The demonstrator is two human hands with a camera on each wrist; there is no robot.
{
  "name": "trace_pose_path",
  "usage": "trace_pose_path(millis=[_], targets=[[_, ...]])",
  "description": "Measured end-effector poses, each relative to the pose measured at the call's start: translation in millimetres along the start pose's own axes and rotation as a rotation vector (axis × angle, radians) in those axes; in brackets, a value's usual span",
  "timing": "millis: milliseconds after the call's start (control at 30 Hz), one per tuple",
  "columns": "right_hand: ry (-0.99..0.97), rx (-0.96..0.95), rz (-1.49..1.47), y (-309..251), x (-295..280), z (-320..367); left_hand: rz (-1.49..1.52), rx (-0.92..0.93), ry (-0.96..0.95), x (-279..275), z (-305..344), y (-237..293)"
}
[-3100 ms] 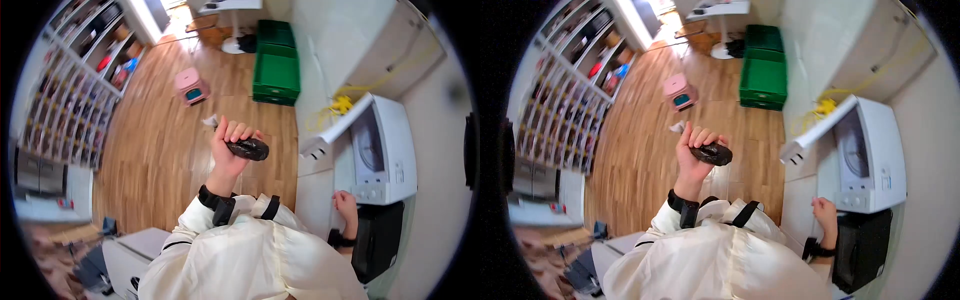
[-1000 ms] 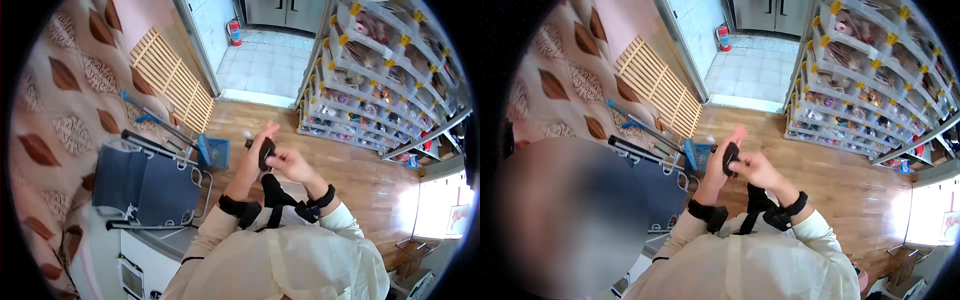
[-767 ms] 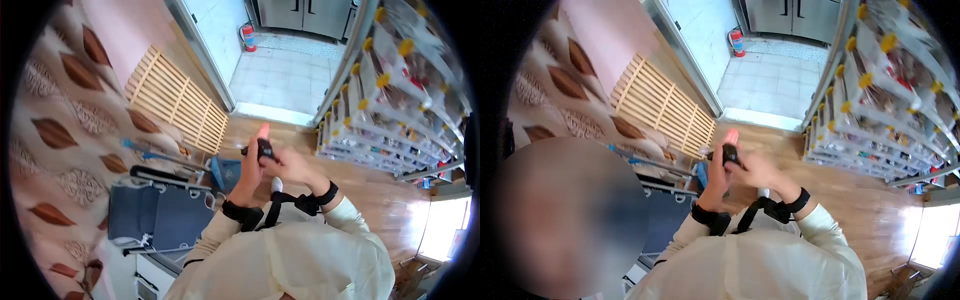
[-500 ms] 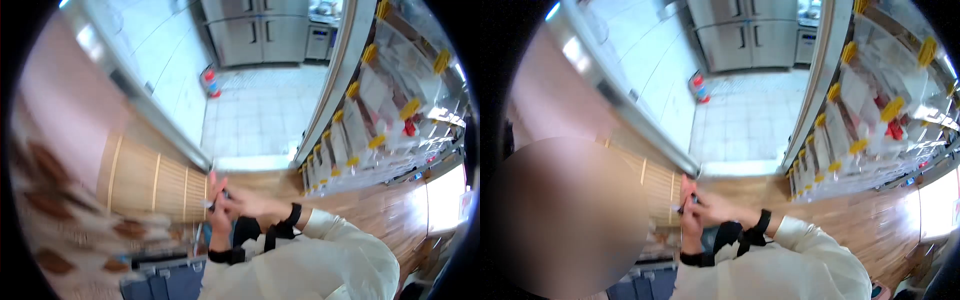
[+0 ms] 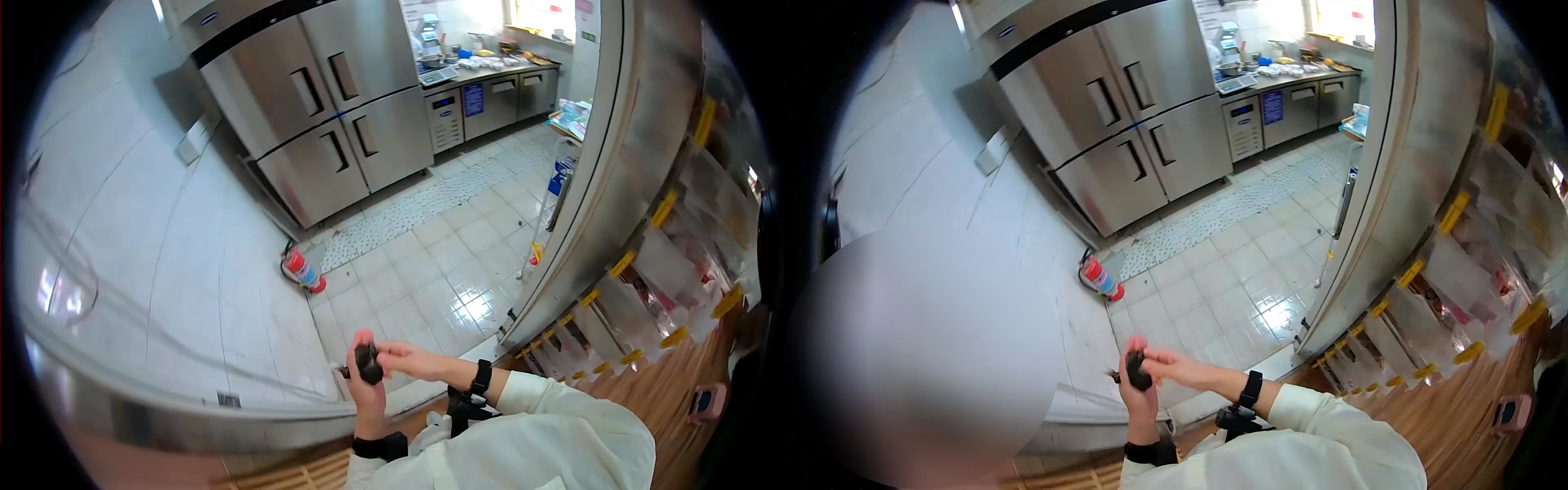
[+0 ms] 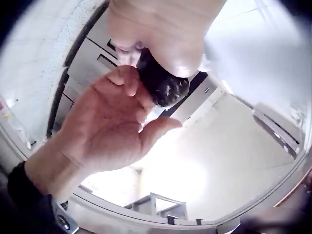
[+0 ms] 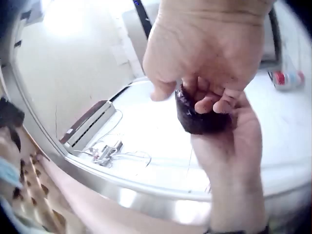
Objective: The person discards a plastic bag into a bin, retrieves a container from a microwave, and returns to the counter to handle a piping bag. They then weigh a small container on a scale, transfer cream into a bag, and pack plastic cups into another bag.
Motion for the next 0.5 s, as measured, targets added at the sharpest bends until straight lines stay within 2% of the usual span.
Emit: trace_pose_path(millis=[67, 100, 133, 167, 200, 233, 300, 367, 433, 467, 500], targets=[[0.28, -0.294, 0.207, -36.0, -47.3, -17.1, -0.217, 0.005, -0.05, 14.6, -43.4, -6.5], [0.308, -0.306, 0.213, -42.5, -71.1, -28.2, -0.361, 0.02, -0.103, 21.9, -66.2, -13.4], [0.131, -0.016, 0.552, -26.0, -85.0, -45.0, -0.361, 0.008, -0.127, 24.7, -89.7, -22.3], [-0.057, 0.289, 0.869, -4.3, -105.4, -54.6, -0.27, -0.118, -0.243, 31.1, -113.9, -37.6], [-0.088, 0.125, 0.708, -12.6, -120.2, -67.4, -0.18, -0.243, -0.356, 41.2, -136.1, -53.0], [-0.069, 0.116, 0.712, -14.8, -140.8, -80.1, -0.182, -0.247, -0.376, 51.0, -160.4, -64.1], [0.242, -0.296, -0.151, -54.1, -196.3, -104.7, -0.056, -0.162, -0.301, 67.5, -214.0, -79.5], [0.326, -0.364, -0.075, -76.5, -260.1, -132.3, -0.123, -0.136, -0.321, 88.7, -272.3, -94.1], [0.183, -0.041, 0.921, -86.0, -295.4, -161.4, -0.256, -0.092, -0.302, 95.5, -322.4, -104.4], [0.188, -0.044, 0.918, -97.9, -316.5, -174.4, -0.25, -0.158, -0.387, 107.1, -344.0, -108.8], [0.159, -0.109, 0.674, -108.7, -332.0, -184.9, -0.254, -0.168, -0.379, 114.9, -361.8, -114.9]])
Point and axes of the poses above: each hand's wrist, its own z-axis away from the middle knuckle, its own x-axis out of the palm, y = z × x, the point moved 7 cm from there along -z, towards the middle knuckle, and after that the axes turned 1 degree about -y, right-handed, at the moved point
